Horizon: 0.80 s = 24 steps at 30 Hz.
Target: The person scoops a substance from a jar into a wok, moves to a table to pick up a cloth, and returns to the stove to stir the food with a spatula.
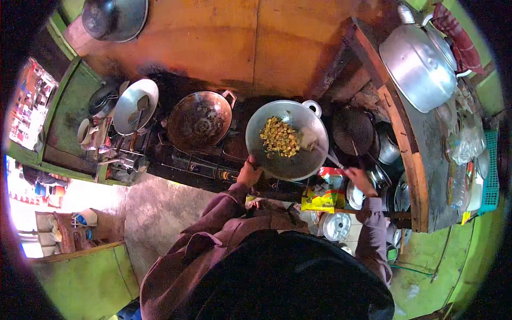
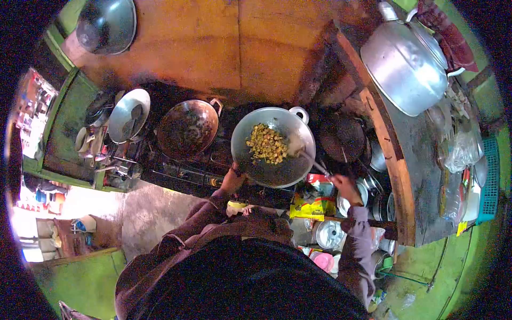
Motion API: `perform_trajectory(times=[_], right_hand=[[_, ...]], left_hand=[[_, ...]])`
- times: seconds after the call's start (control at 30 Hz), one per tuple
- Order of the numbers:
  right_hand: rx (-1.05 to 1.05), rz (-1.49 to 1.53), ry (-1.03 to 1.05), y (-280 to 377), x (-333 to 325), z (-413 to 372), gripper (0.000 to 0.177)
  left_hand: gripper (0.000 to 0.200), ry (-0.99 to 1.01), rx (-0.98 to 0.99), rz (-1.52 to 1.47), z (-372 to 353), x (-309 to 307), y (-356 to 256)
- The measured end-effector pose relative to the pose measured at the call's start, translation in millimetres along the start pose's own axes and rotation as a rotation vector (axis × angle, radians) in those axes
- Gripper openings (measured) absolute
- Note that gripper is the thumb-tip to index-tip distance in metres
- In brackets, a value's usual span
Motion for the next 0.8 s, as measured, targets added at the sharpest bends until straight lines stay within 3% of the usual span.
perform_trajectory(times=[0.03,0.1,0.13,0.17,0.2,0.23,0.3,0.37,0.47,0.5,0.57,0.6,0.8], right_hand=[[0.040,0.206,0.131,-8,20,1,0.038],[-0.507,-0.265,-0.043,-15,56,5,0.043],[-0.295,-0.128,0.084,-13,71,10,0.043],[-0.081,0.009,0.208,-8,91,15,0.043],[0.109,0.193,0.179,41,78,-5,0.045],[0.109,0.195,0.178,40,89,-2,0.045],[0.210,0.465,0.202,31,115,3,0.047],[0.192,0.457,0.146,45,108,-11,0.047],[-0.094,0.174,-0.240,56,90,-28,0.039],[-0.092,0.173,-0.245,77,74,-39,0.039],[0.080,-0.287,-0.317,101,50,-58,0.037],[0.029,-0.384,-0.370,107,44,-65,0.033],[0.025,-0.497,-0.488,98,20,-65,0.031]], left_hand=[[0.059,0.024,-0.015,0.114,-4,-2,-14],[0.059,0.056,-0.152,0.285,-8,-4,-35],[0.060,0.065,-0.277,0.342,-8,-5,-36],[0.060,0.063,-0.275,0.344,-7,-5,-31],[0.061,0.050,-0.140,0.341,-4,-2,-21],[0.063,0.039,-0.006,0.338,-2,1,-10],[0.064,0.041,0.004,0.333,11,6,39],[0.066,0.043,0.010,0.327,10,8,52],[0.066,0.006,0.030,0.334,7,7,34],[0.065,0.005,-0.024,0.392,6,7,27],[0.065,0.010,-0.081,0.448,1,8,16],[0.064,-0.015,-0.068,0.427,-2,7,9],[0.059,0.025,-0.100,0.413,-6,3,1]])
Point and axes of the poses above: each hand's wrist, its own z-axis towards the middle knuckle, its own x-axis out of the palm, y = z × x, the point moved 2 cm from there along z, towards the middle knuckle, and after that the axes turned 4 degrees about x, right-handed, at the moved point
